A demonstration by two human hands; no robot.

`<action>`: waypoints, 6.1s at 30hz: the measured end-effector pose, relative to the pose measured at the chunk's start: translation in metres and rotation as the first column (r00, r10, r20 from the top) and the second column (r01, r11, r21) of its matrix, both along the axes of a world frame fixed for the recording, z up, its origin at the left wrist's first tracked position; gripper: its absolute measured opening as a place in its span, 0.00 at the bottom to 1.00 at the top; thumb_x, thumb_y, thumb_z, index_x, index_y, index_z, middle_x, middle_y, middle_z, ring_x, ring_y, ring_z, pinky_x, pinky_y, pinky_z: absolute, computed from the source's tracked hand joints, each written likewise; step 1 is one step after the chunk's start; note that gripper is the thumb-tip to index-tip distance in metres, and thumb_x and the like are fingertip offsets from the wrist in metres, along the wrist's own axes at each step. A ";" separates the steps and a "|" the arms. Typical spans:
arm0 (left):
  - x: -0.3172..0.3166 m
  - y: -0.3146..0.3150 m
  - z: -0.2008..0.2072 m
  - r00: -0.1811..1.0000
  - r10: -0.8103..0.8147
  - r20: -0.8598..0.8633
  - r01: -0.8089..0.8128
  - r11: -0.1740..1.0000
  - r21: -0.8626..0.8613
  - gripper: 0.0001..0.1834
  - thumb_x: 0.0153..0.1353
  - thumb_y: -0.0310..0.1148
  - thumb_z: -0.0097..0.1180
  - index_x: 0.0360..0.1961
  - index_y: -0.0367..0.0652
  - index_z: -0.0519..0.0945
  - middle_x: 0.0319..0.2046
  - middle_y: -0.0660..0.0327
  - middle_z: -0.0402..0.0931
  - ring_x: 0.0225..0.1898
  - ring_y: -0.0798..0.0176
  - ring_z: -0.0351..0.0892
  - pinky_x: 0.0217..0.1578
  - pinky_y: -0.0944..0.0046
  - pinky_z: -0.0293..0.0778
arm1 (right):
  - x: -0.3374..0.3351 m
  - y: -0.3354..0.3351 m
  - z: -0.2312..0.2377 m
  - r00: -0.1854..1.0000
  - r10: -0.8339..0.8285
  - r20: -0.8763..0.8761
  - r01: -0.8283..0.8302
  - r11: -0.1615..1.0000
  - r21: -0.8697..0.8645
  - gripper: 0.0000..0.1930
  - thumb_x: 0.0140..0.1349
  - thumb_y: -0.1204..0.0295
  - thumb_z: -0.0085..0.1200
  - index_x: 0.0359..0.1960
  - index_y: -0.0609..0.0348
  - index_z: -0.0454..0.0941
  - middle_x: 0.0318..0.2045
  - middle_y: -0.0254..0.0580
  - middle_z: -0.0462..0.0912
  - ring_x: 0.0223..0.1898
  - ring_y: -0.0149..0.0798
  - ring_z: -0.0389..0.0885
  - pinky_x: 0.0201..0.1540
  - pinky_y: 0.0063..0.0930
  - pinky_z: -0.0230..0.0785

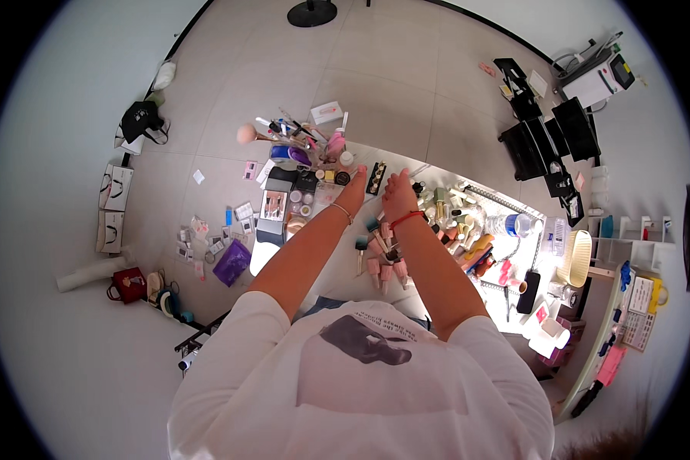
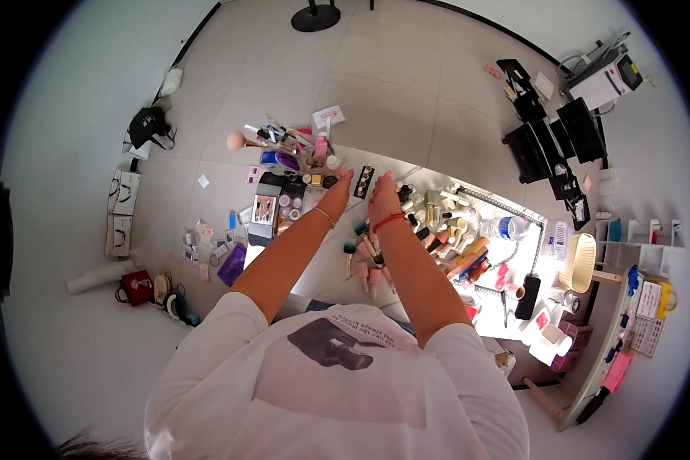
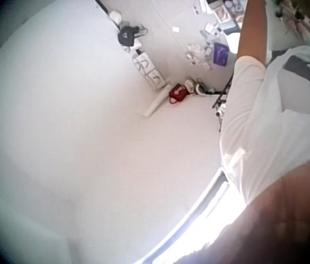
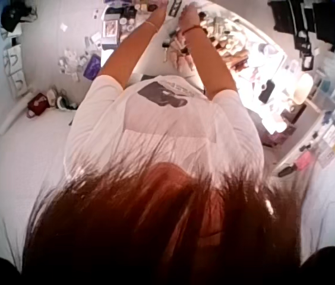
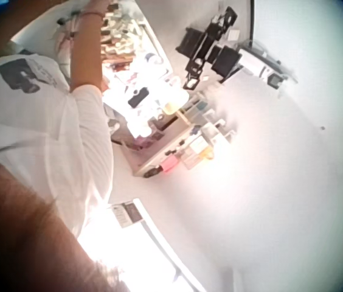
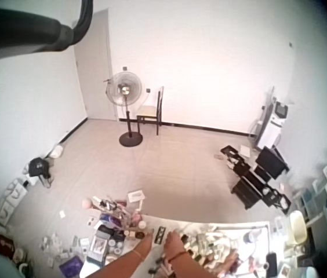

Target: The person organizes a cluttered table filled with various cosmetic products. They pick up small bottles, tubes, and compacts, inspect them, and place them into neat rows or groupings on the table surface. The person handles items one by one, occasionally moving larger clusters of products to clear space for the organized rows.

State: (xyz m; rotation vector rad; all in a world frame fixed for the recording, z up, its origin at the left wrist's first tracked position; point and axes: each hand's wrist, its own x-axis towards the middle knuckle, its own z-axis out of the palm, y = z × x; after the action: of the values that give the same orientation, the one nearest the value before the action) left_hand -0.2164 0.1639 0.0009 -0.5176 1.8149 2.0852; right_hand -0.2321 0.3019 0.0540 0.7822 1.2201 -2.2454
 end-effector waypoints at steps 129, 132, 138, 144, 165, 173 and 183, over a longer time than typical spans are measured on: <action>0.160 0.008 0.033 0.701 -0.600 0.385 0.627 0.264 -0.733 0.23 0.56 0.52 0.59 0.32 0.40 0.86 0.32 0.47 0.83 0.39 0.44 0.83 0.43 0.48 0.78 | 0.124 0.045 0.015 0.339 0.844 0.415 -0.026 -0.432 0.901 0.21 0.60 0.60 0.56 0.52 0.56 0.78 0.50 0.45 0.79 0.55 0.50 0.74 0.58 0.45 0.67; 0.165 0.005 0.025 0.741 -0.574 0.347 0.583 0.296 -0.756 0.21 0.55 0.50 0.59 0.32 0.40 0.85 0.32 0.48 0.83 0.38 0.44 0.83 0.43 0.47 0.78 | 0.126 0.046 0.016 0.341 0.848 0.407 -0.027 -0.424 0.905 0.22 0.60 0.61 0.56 0.55 0.56 0.77 0.51 0.46 0.79 0.55 0.51 0.76 0.59 0.45 0.66; 0.185 -0.010 0.040 0.891 -0.434 0.131 0.339 0.445 -0.829 0.16 0.58 0.45 0.60 0.29 0.40 0.81 0.26 0.49 0.81 0.32 0.43 0.81 0.36 0.47 0.76 | 0.119 0.045 0.018 0.389 0.878 0.280 0.079 -0.334 0.939 0.16 0.59 0.64 0.55 0.46 0.56 0.78 0.41 0.45 0.83 0.46 0.49 0.81 0.47 0.41 0.75; 0.183 -0.029 0.055 0.947 -0.296 -0.123 0.095 0.626 -0.774 0.12 0.58 0.39 0.62 0.29 0.41 0.78 0.24 0.51 0.81 0.30 0.44 0.81 0.32 0.47 0.76 | 0.086 0.029 0.029 0.289 0.957 0.039 0.327 -0.137 0.935 0.06 0.59 0.69 0.53 0.32 0.54 0.80 0.31 0.43 0.82 0.37 0.48 0.82 0.38 0.44 0.77; 0.180 -0.044 0.057 0.967 -0.066 -0.245 -0.096 0.800 -0.592 0.12 0.58 0.36 0.65 0.33 0.37 0.80 0.26 0.55 0.83 0.28 0.60 0.84 0.32 0.63 0.78 | 0.034 0.011 0.028 0.455 0.889 -0.046 0.157 -0.030 0.987 0.14 0.59 0.58 0.61 0.31 0.56 0.82 0.28 0.48 0.84 0.34 0.54 0.83 0.37 0.47 0.75; 0.177 -0.041 0.067 0.973 -0.053 -0.224 -0.079 0.837 -0.541 0.11 0.58 0.35 0.65 0.36 0.40 0.78 0.26 0.55 0.84 0.28 0.61 0.85 0.32 0.64 0.78 | 0.033 0.012 0.023 0.464 0.872 -0.152 0.166 0.083 0.983 0.13 0.58 0.59 0.62 0.32 0.55 0.82 0.30 0.47 0.84 0.34 0.53 0.83 0.37 0.46 0.75; 0.162 -0.031 0.066 0.978 -0.073 -0.197 -0.034 0.871 -0.490 0.14 0.58 0.38 0.66 0.32 0.39 0.77 0.24 0.54 0.82 0.27 0.54 0.83 0.31 0.59 0.77 | 0.031 0.008 0.020 0.481 0.860 -0.171 0.156 0.108 0.982 0.12 0.57 0.59 0.63 0.32 0.55 0.81 0.28 0.45 0.84 0.32 0.52 0.83 0.36 0.45 0.75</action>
State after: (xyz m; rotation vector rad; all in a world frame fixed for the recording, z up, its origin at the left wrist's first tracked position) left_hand -0.0545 0.1324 0.0667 -0.4035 2.4846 1.7001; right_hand -0.2011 0.3101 0.0736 -0.4868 2.9341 -0.8913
